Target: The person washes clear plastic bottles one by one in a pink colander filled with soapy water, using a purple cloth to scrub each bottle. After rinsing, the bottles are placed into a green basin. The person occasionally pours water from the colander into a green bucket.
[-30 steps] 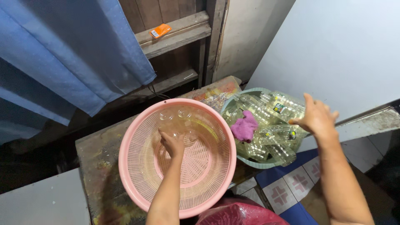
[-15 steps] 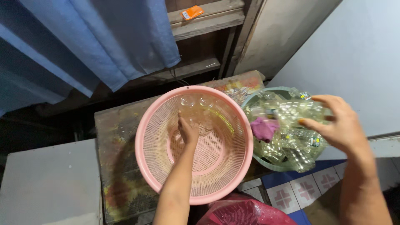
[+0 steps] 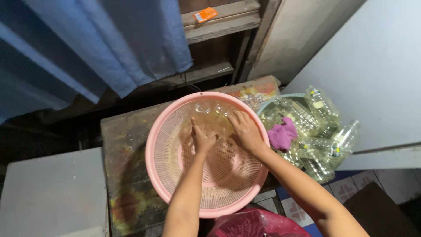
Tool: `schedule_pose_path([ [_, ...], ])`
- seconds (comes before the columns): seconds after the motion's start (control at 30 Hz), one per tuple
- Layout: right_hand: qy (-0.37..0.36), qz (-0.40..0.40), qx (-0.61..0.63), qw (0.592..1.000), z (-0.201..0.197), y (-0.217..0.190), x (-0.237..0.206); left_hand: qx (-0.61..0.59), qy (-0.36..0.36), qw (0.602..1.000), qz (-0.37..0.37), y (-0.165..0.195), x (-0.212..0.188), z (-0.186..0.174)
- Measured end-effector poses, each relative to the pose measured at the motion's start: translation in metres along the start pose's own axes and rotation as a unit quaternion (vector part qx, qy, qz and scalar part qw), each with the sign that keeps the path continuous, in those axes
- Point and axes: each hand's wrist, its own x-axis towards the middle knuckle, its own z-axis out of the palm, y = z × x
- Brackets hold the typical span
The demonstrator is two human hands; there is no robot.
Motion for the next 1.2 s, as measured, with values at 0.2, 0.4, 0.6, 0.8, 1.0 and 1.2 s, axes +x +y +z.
schedule_pose_path([
  [0.2,0.138,0.002,-0.011,0.990,-0.015,0.027,-0.006,-0.001,-0.011,0.999,-0.039,0.007,-0.002,-0.008],
  [0.4,0.173,0.311,-0.252,0.900,-0.098,0.157,-0.042,0.016,-0.010,0.999,-0.032,0.007,0.001,-0.015],
  [0.6,-0.068,0.578,-0.141,0.801,-0.120,0.214,-0.069,-0.037,0.019,0.999,0.031,0.008,0.006,-0.019],
  [0.8,0.144,0.436,-0.083,0.884,-0.145,0.179,-0.066,-0.026,0.027,0.998,0.050,0.011,0.007,-0.026],
  [1.0,0.085,0.305,0.104,0.943,-0.192,0.070,-0.044,-0.069,0.026,0.995,0.062,0.012,0.007,-0.035],
  [1.2,-0.222,0.233,0.076,0.944,-0.136,-0.016,-0.020,-0.090,0.008,0.996,0.029,-0.008,0.017,-0.037],
])
